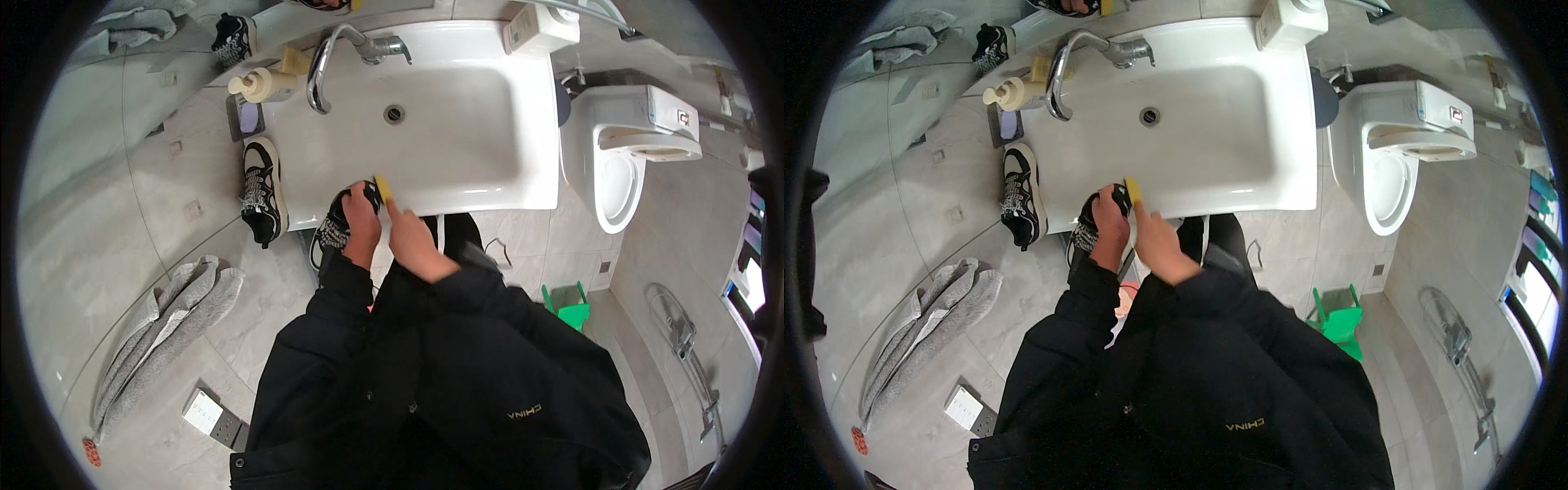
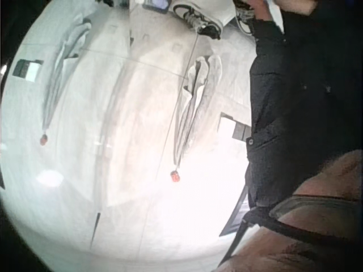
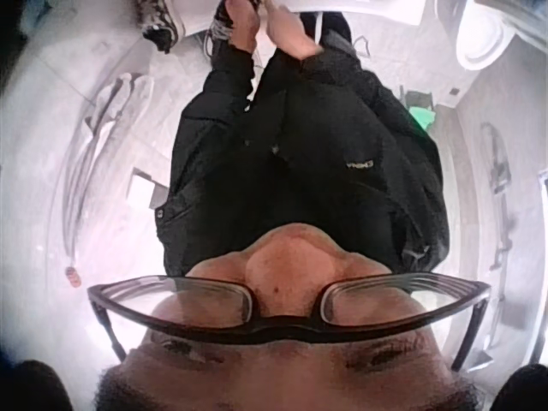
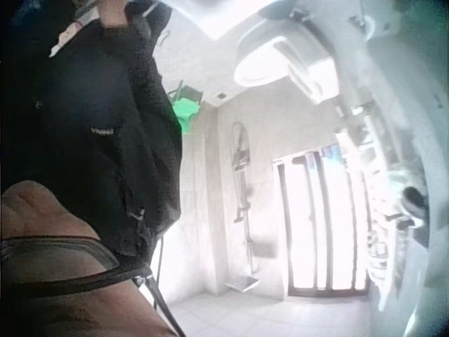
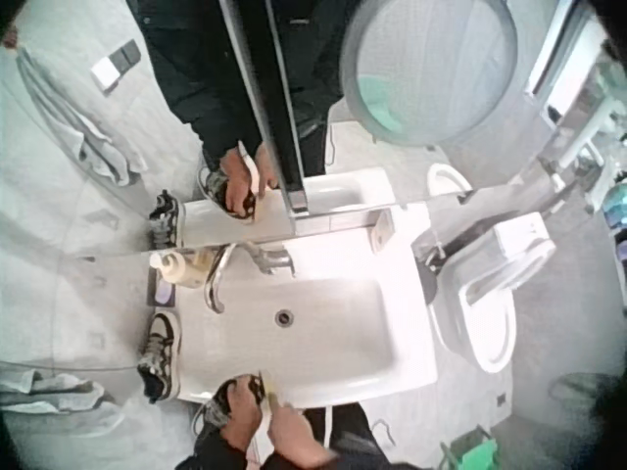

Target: The person scrubs a black and white sneaker with a yellow brush over a bathroom sink. They rotate the shoe to clean different areas, including the upper, sides, and sole, while holding it with the other hand.

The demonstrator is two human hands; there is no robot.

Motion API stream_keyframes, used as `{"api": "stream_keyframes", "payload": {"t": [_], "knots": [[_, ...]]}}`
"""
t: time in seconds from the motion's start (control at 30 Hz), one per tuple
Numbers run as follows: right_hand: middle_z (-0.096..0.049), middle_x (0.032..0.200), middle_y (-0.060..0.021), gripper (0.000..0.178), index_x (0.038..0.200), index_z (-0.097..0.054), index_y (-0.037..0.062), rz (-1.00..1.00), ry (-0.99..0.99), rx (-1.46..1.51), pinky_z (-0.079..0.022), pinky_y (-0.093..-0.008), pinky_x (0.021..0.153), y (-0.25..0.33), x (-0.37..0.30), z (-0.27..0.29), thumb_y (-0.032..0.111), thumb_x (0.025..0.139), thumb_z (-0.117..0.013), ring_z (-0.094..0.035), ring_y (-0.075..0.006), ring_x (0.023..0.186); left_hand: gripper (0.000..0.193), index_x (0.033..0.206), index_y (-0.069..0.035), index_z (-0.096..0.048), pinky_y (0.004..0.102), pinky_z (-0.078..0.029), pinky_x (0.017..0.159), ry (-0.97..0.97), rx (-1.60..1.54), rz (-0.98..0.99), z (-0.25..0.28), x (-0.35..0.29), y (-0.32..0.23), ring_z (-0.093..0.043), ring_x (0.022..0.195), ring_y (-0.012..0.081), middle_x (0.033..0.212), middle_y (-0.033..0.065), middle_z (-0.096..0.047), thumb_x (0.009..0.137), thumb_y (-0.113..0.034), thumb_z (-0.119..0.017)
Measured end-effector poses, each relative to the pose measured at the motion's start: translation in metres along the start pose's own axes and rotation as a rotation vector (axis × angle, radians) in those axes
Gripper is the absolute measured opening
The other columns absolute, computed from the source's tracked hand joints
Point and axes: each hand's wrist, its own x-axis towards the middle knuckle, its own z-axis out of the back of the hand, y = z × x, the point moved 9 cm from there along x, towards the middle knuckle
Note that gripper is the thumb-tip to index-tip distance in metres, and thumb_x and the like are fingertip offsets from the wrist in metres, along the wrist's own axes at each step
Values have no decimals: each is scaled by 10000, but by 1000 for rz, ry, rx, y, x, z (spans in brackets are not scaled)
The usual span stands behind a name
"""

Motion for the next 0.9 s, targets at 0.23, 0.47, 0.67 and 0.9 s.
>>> {"api": "stream_keyframes", "payload": {"t": [0.23,0.47,0.67,0.9], "knots": [[-669,980,-311,618,1540,-502,-28,5,5,77,-540,-594,783,-1,0,-10,15,931,-594,-679,-504,933,254,1029,-9,-650,373,-539,811,-3,-188,67,3,5,5,-657,885,212,974,81,-673,988,-257,-685],[-674,991,-335,621,1525,-483,-62,79,-150,172,-532,-611,812,2,6,-17,-25,910,-564,-651,-534,934,265,948,-15,-633,385,-531,784,73,-208,76,-7,11,3,-642,845,211,935,65,-658,978,-274,-679],[-675,1063,-338,602,1470,-428,-49,116,-156,193,-531,-619,860,17,2,-3,-26,896,-609,-653,-559,1041,262,950,-23,-637,383,-532,763,58,-170,97,-2,11,2,-637,837,203,927,48,-644,979,-278,-686],[-654,1036,-380,763,1587,-322,-99,9,-5,240,-523,-640,788,11,-11,-33,-43,876,-594,-649,-573,955,265,979,-12,-666,385,-526,768,-83,-228,51,5,11,-2,-631,844,214,942,55,-647,971,-275,-695]]}}
